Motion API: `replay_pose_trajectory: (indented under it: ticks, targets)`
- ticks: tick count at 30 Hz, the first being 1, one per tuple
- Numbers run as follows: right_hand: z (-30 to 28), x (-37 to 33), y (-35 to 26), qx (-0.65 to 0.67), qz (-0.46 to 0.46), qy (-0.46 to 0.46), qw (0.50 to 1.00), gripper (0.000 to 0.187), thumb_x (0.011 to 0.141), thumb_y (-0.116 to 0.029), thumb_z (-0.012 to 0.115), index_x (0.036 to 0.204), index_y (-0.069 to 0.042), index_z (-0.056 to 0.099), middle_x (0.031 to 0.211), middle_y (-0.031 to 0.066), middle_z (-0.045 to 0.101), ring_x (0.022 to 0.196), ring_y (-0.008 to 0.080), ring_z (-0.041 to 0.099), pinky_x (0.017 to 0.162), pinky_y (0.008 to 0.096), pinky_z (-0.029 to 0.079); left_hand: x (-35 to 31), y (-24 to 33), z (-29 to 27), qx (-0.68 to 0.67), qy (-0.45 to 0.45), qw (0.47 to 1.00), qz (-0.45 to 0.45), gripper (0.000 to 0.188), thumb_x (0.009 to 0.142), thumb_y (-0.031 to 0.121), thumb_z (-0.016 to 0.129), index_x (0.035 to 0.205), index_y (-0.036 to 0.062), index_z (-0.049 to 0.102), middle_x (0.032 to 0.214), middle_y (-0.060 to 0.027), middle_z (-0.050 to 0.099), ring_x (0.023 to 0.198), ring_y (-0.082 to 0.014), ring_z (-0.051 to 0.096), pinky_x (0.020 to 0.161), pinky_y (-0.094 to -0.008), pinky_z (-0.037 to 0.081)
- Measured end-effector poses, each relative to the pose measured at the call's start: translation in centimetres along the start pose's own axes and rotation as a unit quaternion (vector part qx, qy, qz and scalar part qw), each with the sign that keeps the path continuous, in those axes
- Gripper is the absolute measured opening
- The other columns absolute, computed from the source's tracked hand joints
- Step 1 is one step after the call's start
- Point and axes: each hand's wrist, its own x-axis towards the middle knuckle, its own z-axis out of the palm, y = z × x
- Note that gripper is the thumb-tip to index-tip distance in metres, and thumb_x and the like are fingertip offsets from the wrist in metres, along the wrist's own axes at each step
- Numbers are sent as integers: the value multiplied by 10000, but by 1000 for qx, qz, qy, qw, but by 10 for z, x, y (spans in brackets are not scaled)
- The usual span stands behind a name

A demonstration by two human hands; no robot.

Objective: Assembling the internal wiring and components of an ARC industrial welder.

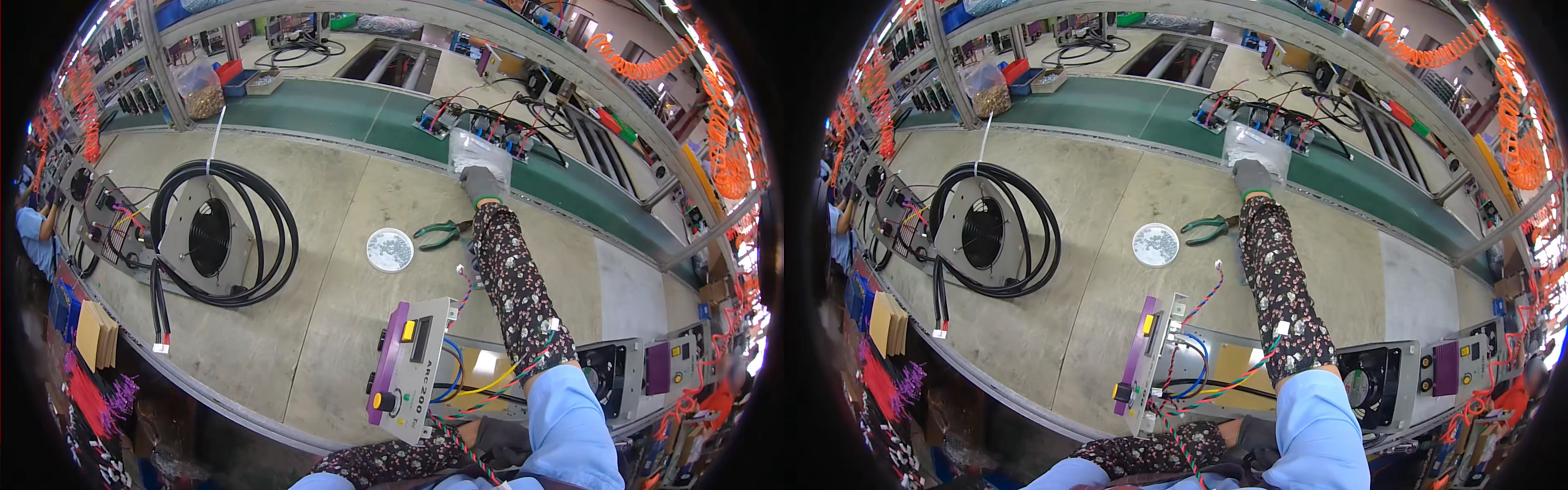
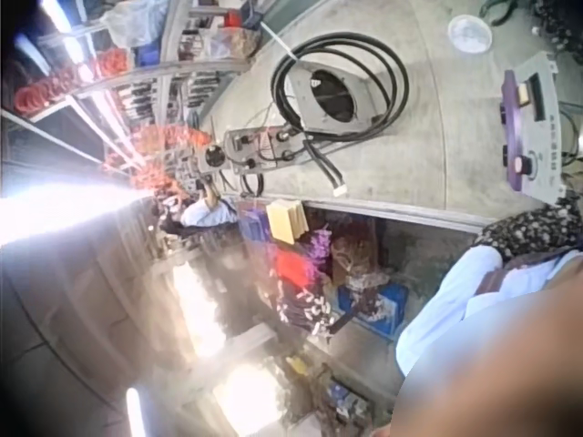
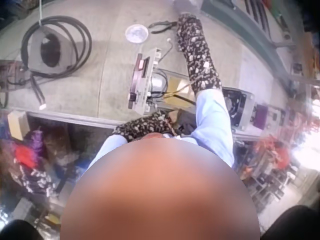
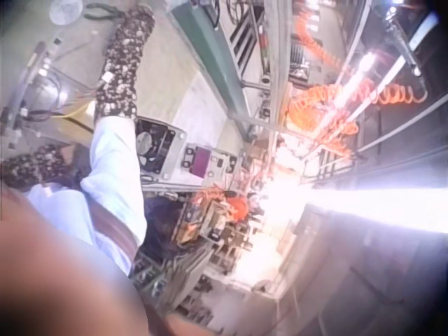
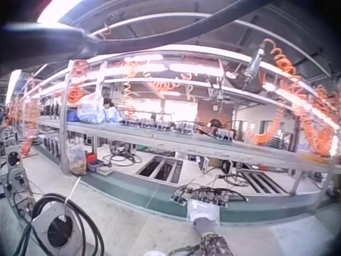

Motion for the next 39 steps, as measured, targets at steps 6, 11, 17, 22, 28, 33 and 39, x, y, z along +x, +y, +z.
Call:
replay_pose_trajectory:
  ticks: [6, 11, 17, 22, 28, 33, 39]
  targets:
    - [-4, -9, -8, 41, -56, 112, 991, 195, 833, -200, 561, 987, -98, 623, 880, 156, 676, 850, 339, 650, 730, 439, 510, 4, 0, 0, 44, -1, 999, 3, 231, 883, 248, 503, 986, 53, 570, 744, 22, 531, 666, -91, 484, 579, -251, 382]
    - [-65, -22, -31, 252, -6, 158, 955, 188, 834, -192, 595, 985, -79, 604, 870, 176, 664, 817, 371, 638, 715, 434, 506, 4, -10, 1, 98, 7, 995, 15, 237, 851, 208, 538, 1023, 48, 576, 803, 7, 579, 748, -114, 543, 647, -270, 431]
    - [-250, -66, -25, 28, -125, 169, 977, 219, 853, -236, 597, 995, -83, 664, 1012, 175, 646, 965, 360, 607, 806, 414, 483, 5, -10, 3, -429, -73, 888, -152, 429, 992, 411, 400, 982, 12, 556, 513, 76, 324, 381, -29, 267, 379, -210, 240]
    - [-372, -257, -18, 149, -233, 342, 898, 130, 875, -101, 631, 971, -19, 663, 862, 50, 634, 704, 99, 602, 632, 241, 471, 0, -10, 11, -322, 64, 938, -114, 494, 982, 499, 366, 1078, 53, 555, 542, 96, 300, 413, -25, 258, 374, -199, 210]
    - [-375, -575, -6, 279, 168, 473, 819, 113, 825, 26, 632, 938, 25, 626, 838, 35, 607, 672, 99, 554, 600, 203, 435, 10, 4, 26, -356, 64, 921, -146, 616, 966, 575, 278, 1086, 39, 556, 494, 91, 239, 359, -33, 198, 362, -212, 193]
    - [-295, -711, 10, 464, 408, 484, 620, 71, 904, -131, 616, 916, -64, 595, 769, 9, 589, 660, 88, 562, 547, 199, 443, 32, 37, 58, -284, 132, 930, -193, 505, 1013, 452, 301, 1045, 19, 558, 485, 84, 280, 355, -43, 220, 362, -214, 214]
    - [-202, -746, -30, 686, 394, 481, 379, 106, 927, -137, 577, 990, -51, 579, 966, 64, 618, 873, 154, 628, 684, 260, 537, 79, 46, 130, -190, 259, 931, -174, 385, 1002, 378, 391, 972, 27, 544, 575, 54, 366, 414, -46, 287, 451, -215, 328]
